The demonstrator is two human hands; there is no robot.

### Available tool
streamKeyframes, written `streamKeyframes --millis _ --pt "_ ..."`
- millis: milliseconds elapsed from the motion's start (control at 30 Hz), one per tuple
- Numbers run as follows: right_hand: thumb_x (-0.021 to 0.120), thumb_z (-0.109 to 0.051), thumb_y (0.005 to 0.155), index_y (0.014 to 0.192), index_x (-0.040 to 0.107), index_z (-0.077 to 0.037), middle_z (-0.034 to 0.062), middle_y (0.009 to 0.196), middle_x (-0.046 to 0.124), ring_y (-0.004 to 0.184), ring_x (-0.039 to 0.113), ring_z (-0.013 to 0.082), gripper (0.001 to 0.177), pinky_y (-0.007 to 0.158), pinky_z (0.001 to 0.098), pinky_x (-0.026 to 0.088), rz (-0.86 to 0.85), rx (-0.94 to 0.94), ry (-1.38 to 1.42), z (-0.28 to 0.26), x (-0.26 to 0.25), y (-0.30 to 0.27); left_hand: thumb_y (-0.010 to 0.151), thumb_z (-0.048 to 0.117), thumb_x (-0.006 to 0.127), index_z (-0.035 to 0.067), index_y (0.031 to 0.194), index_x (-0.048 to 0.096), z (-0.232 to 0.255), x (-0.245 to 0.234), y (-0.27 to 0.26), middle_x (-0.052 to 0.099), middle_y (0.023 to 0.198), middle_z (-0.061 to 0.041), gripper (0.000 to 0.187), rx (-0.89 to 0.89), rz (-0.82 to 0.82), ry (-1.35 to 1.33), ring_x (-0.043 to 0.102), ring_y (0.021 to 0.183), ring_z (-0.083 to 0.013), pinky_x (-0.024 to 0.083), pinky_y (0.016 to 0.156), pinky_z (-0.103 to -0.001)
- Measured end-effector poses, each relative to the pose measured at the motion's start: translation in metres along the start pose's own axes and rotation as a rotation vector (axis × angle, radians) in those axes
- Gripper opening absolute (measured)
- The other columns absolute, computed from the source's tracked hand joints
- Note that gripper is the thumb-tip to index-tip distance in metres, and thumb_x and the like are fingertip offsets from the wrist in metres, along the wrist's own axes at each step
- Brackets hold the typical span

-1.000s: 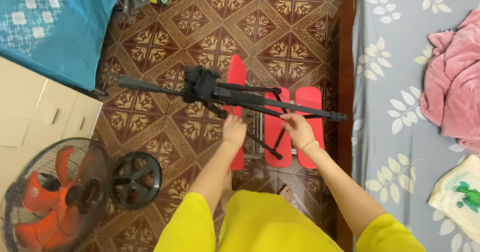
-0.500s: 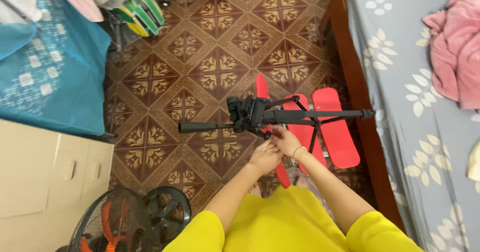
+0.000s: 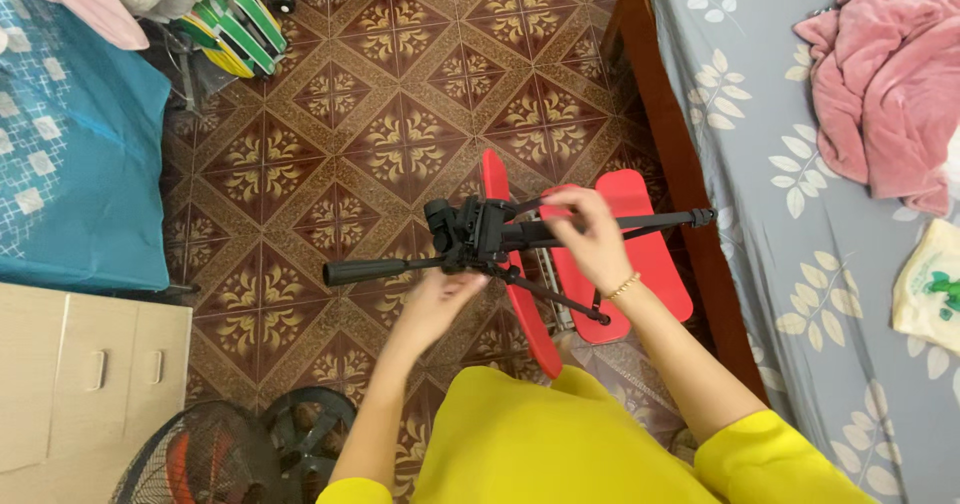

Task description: The person assembles a black tripod by extending its legs and tightening the central hub. They adjust each leg individually and secure the mounting head on top of the tripod.

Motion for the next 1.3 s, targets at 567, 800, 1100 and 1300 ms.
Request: streamKeyframes --millis 567,800,1100,1300 --pt "0.056 -0.020 0.104 0.131 0.065 -0.010 0.0051 0.115 0.073 0.104 0.069 0.0135 0.030 0.094 0.0286 0.052 -0.273 0.199 0.002 -0.084 0.046 0.029 0.088 0.014 0.078 0.003 0.133 0.059 0.025 -0.042 -0.024 0.066 0.134 -0.013 0.050 0.260 0.311 -0.481 0.072 0.105 -0.0180 0.059 0.088 -0.031" --pt "0.058 -0.014 0.105 0.138 0.056 -0.004 0.0062 0.122 0.067 0.109 0.064 0.0150 0.034 0.095 0.0287 0.052 -0.180 0.143 0.284 -0.036 0.053 0.011 0.090 0.013 0.078 0.001 0.121 0.067 0.025 -0.074 -0.052 0.075 0.112 -0.009 0.035 0.278 0.382 -0.595 0.075 0.099 -0.0161 0.060 0.088 -0.028" --pt "0.068 -0.023 0.094 0.142 0.053 -0.005 0.0086 0.131 0.066 0.114 0.068 0.0196 0.053 0.093 0.0367 0.057 -0.325 0.477 0.120 0.054 0.075 -0.085 0.093 0.019 0.078 0.001 0.117 0.073 0.030 -0.084 -0.063 0.075 0.110 -0.007 0.030 0.215 0.440 -0.523 0.070 0.100 -0.0116 0.054 0.090 -0.027" --pt "0.070 -0.037 0.093 0.137 0.060 -0.005 0.0117 0.122 0.074 0.118 0.071 0.0206 0.055 0.098 0.0357 0.055 -0.368 0.581 -0.046 0.050 0.087 -0.075 0.097 0.016 0.072 0.002 0.125 0.059 0.040 -0.093 -0.074 0.077 0.113 -0.011 0.035 0.337 0.470 -0.557 0.071 0.106 -0.0122 0.054 0.093 -0.026"
Point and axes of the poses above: each hand's wrist, its own y-axis towards the middle knuckle, its own x-axis out of the palm, z = x × y, the point moved 4 cm from there along y, towards the middle knuckle
